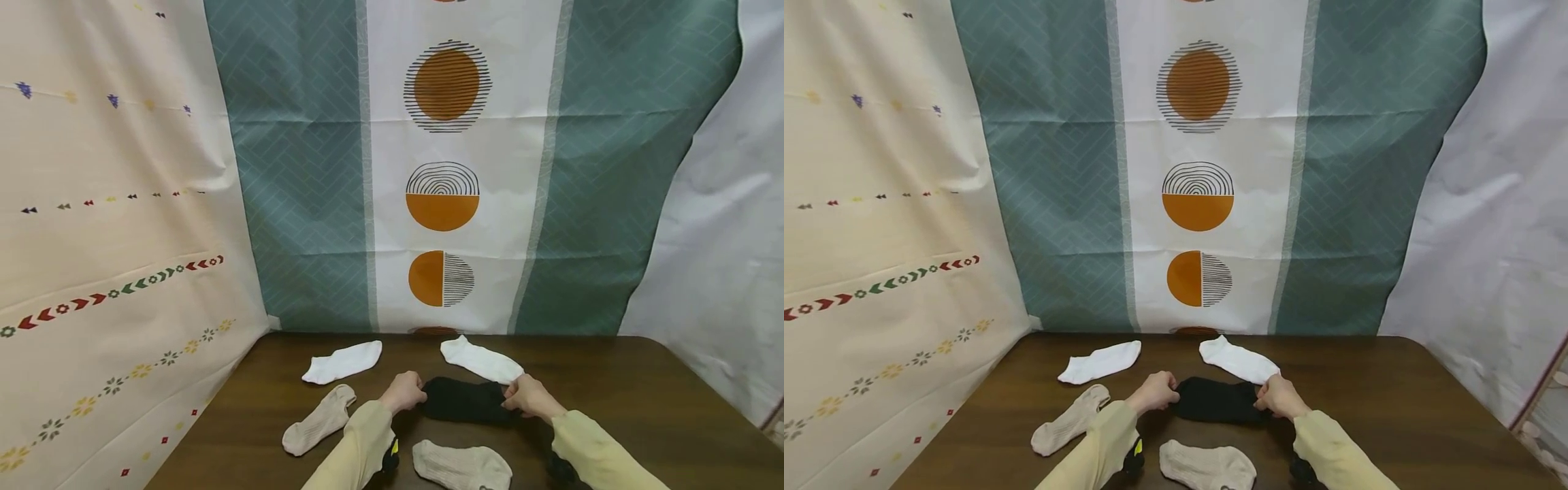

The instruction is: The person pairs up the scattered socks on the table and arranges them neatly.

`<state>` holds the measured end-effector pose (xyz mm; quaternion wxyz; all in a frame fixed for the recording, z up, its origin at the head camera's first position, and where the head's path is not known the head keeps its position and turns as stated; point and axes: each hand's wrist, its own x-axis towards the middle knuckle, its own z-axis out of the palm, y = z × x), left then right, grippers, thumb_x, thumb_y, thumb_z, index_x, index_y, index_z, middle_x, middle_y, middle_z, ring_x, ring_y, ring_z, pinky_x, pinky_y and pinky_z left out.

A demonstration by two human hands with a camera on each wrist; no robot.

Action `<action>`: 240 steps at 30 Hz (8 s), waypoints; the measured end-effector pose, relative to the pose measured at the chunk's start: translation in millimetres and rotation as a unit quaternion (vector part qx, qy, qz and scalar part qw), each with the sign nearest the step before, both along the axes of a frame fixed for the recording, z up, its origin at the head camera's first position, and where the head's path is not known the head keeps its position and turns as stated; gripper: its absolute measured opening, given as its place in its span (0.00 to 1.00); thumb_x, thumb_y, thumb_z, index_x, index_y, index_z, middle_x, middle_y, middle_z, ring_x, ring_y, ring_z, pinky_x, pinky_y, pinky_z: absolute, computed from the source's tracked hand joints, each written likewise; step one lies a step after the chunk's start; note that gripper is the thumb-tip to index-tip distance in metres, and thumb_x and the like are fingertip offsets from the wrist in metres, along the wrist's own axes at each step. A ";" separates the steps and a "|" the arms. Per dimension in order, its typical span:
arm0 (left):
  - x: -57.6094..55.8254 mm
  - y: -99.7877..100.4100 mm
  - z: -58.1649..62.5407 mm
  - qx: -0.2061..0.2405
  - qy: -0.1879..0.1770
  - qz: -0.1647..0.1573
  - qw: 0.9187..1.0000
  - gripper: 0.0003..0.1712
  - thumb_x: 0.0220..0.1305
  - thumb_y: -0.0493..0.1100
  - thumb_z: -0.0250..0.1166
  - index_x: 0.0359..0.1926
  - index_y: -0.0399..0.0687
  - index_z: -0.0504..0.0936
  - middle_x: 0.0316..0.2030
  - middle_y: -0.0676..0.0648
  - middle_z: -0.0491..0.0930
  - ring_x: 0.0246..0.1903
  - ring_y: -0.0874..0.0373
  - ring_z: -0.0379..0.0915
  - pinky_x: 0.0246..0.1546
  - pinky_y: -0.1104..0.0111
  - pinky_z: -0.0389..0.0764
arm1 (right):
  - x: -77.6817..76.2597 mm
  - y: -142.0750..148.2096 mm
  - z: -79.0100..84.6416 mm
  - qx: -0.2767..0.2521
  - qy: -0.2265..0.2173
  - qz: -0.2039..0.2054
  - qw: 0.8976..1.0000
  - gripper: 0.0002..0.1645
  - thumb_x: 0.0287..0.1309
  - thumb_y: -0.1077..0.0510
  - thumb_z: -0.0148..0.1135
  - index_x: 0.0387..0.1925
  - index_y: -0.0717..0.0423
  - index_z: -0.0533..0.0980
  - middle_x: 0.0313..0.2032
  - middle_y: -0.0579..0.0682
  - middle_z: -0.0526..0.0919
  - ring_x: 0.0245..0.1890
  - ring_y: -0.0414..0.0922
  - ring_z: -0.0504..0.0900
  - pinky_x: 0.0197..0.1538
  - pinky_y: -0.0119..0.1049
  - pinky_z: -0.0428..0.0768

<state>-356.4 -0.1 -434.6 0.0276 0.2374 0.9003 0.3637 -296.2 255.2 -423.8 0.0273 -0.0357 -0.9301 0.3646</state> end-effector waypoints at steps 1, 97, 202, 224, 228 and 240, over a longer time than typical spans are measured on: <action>-0.5 -0.1 0.1 0.007 0.002 0.001 1.000 0.19 0.45 0.28 0.62 0.10 0.46 0.62 0.06 0.54 0.61 0.07 0.65 0.59 0.11 0.74 0.62 | -0.2 0.4 0.4 0.006 0.004 -0.001 1.000 0.11 0.38 0.70 0.69 0.20 0.62 0.72 0.21 0.49 0.71 0.21 0.44 0.71 0.23 0.39 0.76; -28.8 -19.4 8.1 -0.195 0.127 0.142 0.962 0.11 0.47 0.36 0.67 0.32 0.35 0.77 0.31 0.40 0.70 0.32 0.45 0.70 0.25 0.58 0.74 | -68.7 -60.3 -2.8 -0.001 0.080 0.073 0.994 0.12 0.36 0.74 0.66 0.22 0.65 0.71 0.18 0.48 0.70 0.16 0.41 0.69 0.19 0.34 0.73; -0.7 -0.2 25.3 -0.039 0.040 -0.138 0.989 0.08 0.44 0.31 0.70 0.24 0.44 0.78 0.17 0.58 0.72 0.19 0.68 0.66 0.22 0.76 0.68 | -11.6 -7.5 16.3 -0.040 0.027 0.277 0.960 0.06 0.43 0.71 0.63 0.22 0.62 0.74 0.17 0.48 0.74 0.15 0.41 0.70 0.16 0.34 0.70; 6.4 -48.8 46.7 0.019 0.050 -0.156 0.986 0.04 0.50 0.32 0.65 0.27 0.42 0.78 0.22 0.57 0.75 0.24 0.66 0.71 0.28 0.73 0.72 | -10.1 -9.4 30.0 -0.043 0.038 0.261 0.964 0.05 0.42 0.72 0.61 0.22 0.62 0.75 0.18 0.50 0.75 0.17 0.44 0.72 0.18 0.37 0.71; 6.5 -61.4 51.6 0.013 0.045 -0.141 0.989 0.04 0.50 0.31 0.65 0.27 0.41 0.78 0.21 0.56 0.75 0.23 0.65 0.70 0.28 0.72 0.71 | -11.6 -16.0 31.8 -0.051 0.044 0.267 0.961 0.04 0.43 0.71 0.61 0.23 0.63 0.75 0.19 0.49 0.75 0.16 0.40 0.70 0.18 0.33 0.70; 6.3 -109.6 46.4 -0.003 0.043 -0.110 0.993 0.05 0.50 0.30 0.65 0.26 0.39 0.77 0.21 0.56 0.75 0.22 0.65 0.68 0.25 0.70 0.70 | -19.9 -52.8 37.7 -0.068 0.044 0.292 0.953 0.02 0.48 0.69 0.61 0.25 0.63 0.75 0.21 0.49 0.76 0.19 0.41 0.71 0.21 0.33 0.71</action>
